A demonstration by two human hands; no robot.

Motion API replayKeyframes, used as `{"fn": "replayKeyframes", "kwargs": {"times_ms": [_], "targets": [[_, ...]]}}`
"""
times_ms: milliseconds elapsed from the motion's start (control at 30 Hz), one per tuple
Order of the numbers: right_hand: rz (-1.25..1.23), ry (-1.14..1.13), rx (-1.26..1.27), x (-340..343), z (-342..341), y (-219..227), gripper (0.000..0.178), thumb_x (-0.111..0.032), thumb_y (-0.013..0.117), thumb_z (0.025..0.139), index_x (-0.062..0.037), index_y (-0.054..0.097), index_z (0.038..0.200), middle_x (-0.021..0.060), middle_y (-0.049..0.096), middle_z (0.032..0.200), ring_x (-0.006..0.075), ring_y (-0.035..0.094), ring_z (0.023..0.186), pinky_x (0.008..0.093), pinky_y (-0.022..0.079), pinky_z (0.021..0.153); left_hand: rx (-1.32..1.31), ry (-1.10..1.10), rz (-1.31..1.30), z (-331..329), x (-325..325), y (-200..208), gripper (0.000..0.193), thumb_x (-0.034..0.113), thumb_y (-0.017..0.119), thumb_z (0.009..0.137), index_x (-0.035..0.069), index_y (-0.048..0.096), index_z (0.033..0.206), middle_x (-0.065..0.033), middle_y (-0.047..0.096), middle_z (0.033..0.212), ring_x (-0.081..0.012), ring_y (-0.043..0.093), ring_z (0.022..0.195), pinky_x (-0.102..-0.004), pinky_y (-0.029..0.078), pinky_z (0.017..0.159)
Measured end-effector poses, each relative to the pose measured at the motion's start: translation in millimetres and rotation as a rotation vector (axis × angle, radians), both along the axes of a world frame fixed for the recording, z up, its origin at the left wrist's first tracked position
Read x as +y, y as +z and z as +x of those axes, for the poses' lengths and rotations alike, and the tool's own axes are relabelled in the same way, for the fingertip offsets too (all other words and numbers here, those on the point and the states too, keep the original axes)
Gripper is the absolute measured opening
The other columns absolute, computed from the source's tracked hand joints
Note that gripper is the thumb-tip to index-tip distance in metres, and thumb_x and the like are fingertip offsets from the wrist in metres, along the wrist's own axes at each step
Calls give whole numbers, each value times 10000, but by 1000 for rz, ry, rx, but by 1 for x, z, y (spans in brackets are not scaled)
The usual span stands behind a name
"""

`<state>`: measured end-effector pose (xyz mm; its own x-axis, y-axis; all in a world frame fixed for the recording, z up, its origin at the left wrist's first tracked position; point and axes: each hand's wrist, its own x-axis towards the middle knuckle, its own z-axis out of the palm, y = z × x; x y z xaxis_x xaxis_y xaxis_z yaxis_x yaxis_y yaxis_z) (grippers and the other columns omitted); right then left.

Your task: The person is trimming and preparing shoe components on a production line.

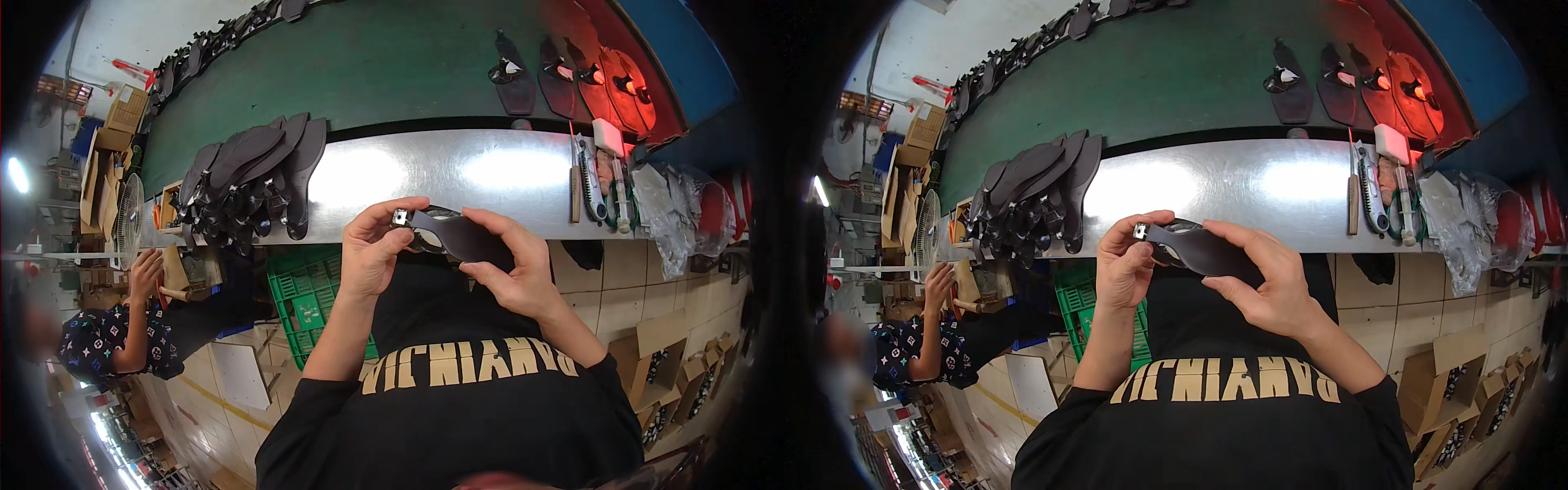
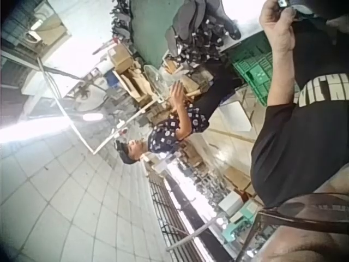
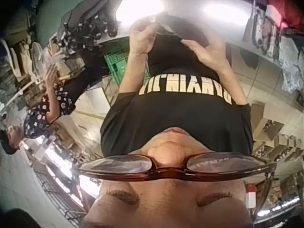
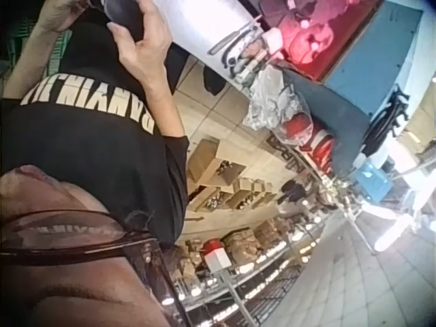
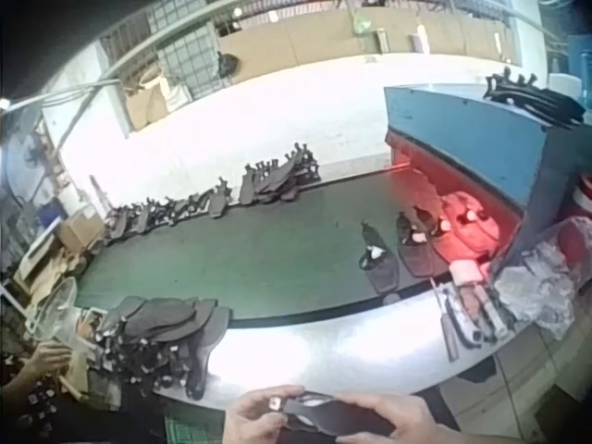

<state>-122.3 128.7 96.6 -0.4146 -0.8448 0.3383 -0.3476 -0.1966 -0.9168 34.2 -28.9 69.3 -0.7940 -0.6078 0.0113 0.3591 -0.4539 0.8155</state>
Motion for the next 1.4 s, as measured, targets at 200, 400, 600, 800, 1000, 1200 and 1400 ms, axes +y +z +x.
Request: {"fn": "replayKeyframes", "kwargs": {"times_ms": [200,400,600,800,1000,1200,1400], "targets": [[-34,13,48,3,-5,-5,429,-12,729,720,-21,629,1137,115,681,986,220,649,839,293,496,754,-19,5,-2,-4,4,0,347,-80,646,782,-62,614,1127,-217,624,1179,-238,637,1048,-348,534,911],[-52,9,-14,2,-5,-11,398,-6,718,725,-18,639,1114,111,685,984,220,652,844,295,495,759,-41,-10,-1,-4,4,-2,347,-74,652,781,-55,617,1126,-218,626,1177,-236,641,1039,-343,539,899],[-49,26,-5,1,-8,-13,400,-8,715,728,-12,637,1120,122,687,1004,229,657,872,302,498,769,-52,-9,3,-6,4,-1,333,-74,652,779,-54,638,1111,-208,633,1169,-227,643,1030,-339,534,900],[-13,56,115,2,-12,-4,424,-13,710,730,-24,633,1147,132,675,971,255,648,832,322,497,735,-56,7,-189,-4,1,-8,355,-110,654,759,-38,664,1106,-223,615,1198,-244,635,1048,-330,539,885],[-13,55,284,3,-13,5,437,-36,719,729,-41,629,1157,119,638,871,278,623,777,346,491,690,-21,-68,-349,-1,1,-5,427,-176,618,735,-21,664,1130,-269,574,1245,-284,596,1127,-314,537,867],[-26,79,371,1,-14,6,453,-28,727,707,-28,622,1148,108,622,842,276,615,758,352,486,673,3,-121,-395,3,-3,-9,440,-172,622,709,-36,665,1125,-289,541,1285,-292,598,1128,-295,529,857],[-5,74,430,1,-9,5,475,-13,727,694,-21,621,1156,114,620,856,282,613,763,353,483,679,-64,-182,-516,5,-5,-5,458,-178,602,682,-41,670,1114,-281,541,1297,-230,594,1134,-272,506,872]]}}
